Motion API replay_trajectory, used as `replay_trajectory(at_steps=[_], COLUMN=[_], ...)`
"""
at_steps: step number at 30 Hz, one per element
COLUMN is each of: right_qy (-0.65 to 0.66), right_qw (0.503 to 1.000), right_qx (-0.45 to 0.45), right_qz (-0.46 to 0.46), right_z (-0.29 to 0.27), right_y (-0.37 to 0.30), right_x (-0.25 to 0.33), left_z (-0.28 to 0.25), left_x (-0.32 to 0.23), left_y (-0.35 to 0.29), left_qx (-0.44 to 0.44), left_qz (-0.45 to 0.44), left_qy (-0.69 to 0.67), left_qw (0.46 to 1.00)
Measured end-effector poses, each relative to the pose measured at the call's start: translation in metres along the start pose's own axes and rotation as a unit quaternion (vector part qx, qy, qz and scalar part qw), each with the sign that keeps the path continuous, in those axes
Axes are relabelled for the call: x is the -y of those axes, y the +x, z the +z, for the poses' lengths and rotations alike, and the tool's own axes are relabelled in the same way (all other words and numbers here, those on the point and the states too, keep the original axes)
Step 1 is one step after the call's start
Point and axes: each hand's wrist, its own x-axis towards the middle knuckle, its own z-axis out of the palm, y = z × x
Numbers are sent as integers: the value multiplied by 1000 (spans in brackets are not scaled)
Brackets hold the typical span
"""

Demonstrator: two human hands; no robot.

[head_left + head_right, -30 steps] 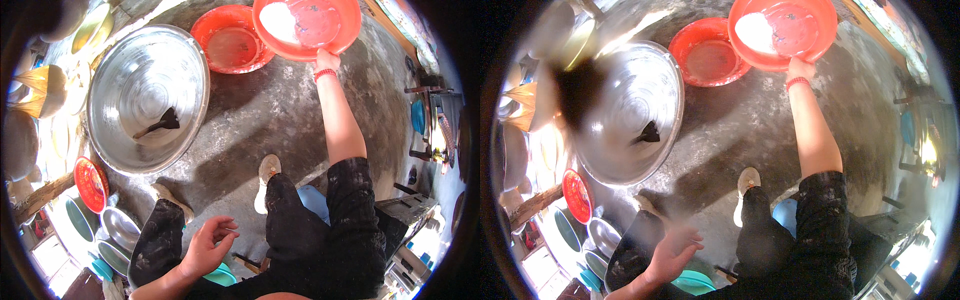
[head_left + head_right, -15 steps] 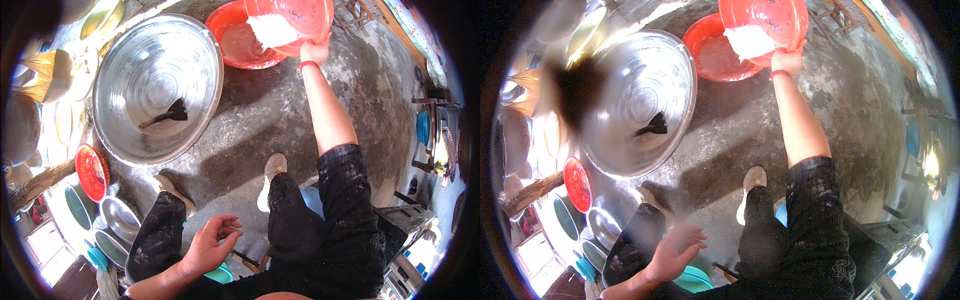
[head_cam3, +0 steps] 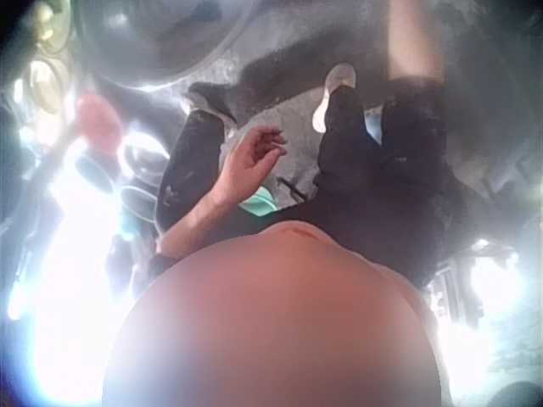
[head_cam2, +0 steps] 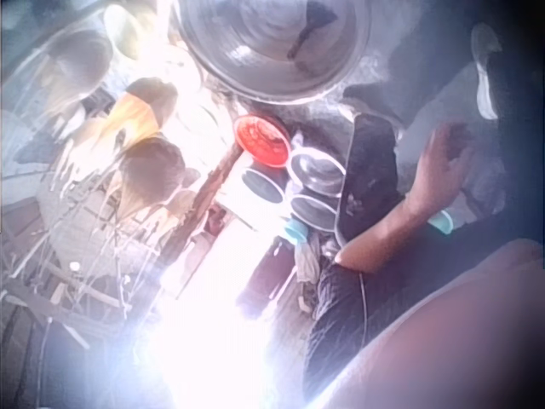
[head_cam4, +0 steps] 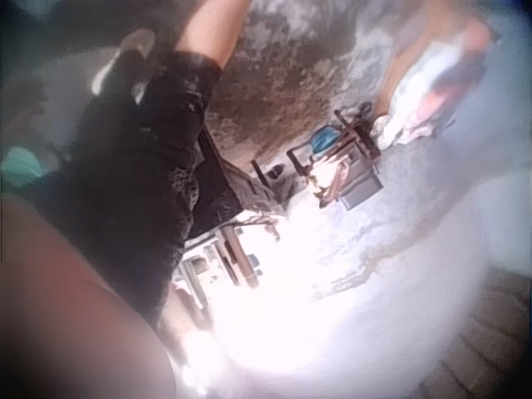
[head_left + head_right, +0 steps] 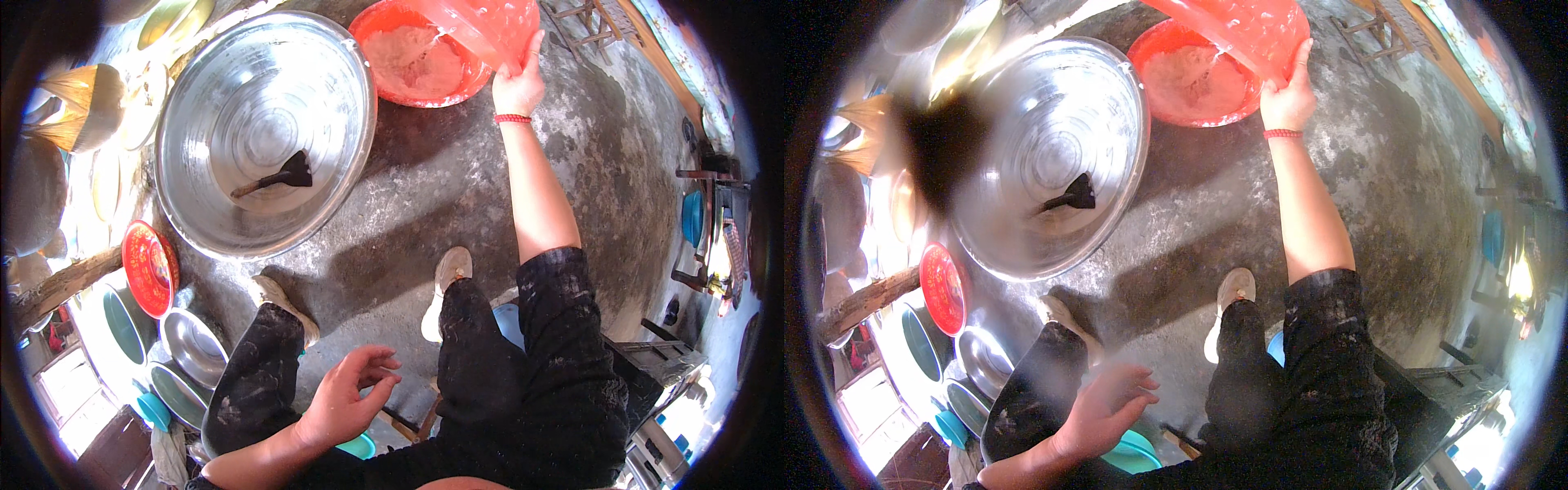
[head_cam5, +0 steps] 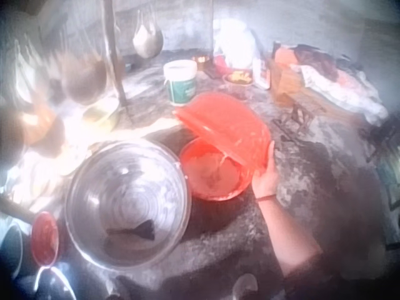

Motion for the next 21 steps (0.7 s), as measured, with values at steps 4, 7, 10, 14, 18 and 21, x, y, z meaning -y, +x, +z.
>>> replay_trajectory(at_steps=[4, 7, 10, 14, 18, 21], right_qy=[18, 5, -45, -21, -32, 140], right_qw=[991, 987, 996, 992, 997, 985], right_qx=[-63, -69, -2, -39, -25, -96], right_qz=[-114, -148, -71, -118, -59, 31], right_z=[-7, -6, -3, 1, 14, 31], right_y=[-8, -12, -12, -7, -6, -6], right_x=[-2, -7, -15, -28, -43, -60], left_z=[0, 2, 4, 6, 9, 10], left_x=[-3, -5, -7, -8, -7, -7], left_y=[0, 0, 1, 2, 5, 6], left_qx=[-2, -2, 0, 1, 3, 0], left_qz=[14, 12, 10, 22, -1, -17], left_qy=[23, 18, 41, 92, 19, 16], left_qw=[1000, 1000, 999, 996, 1000, 1000])
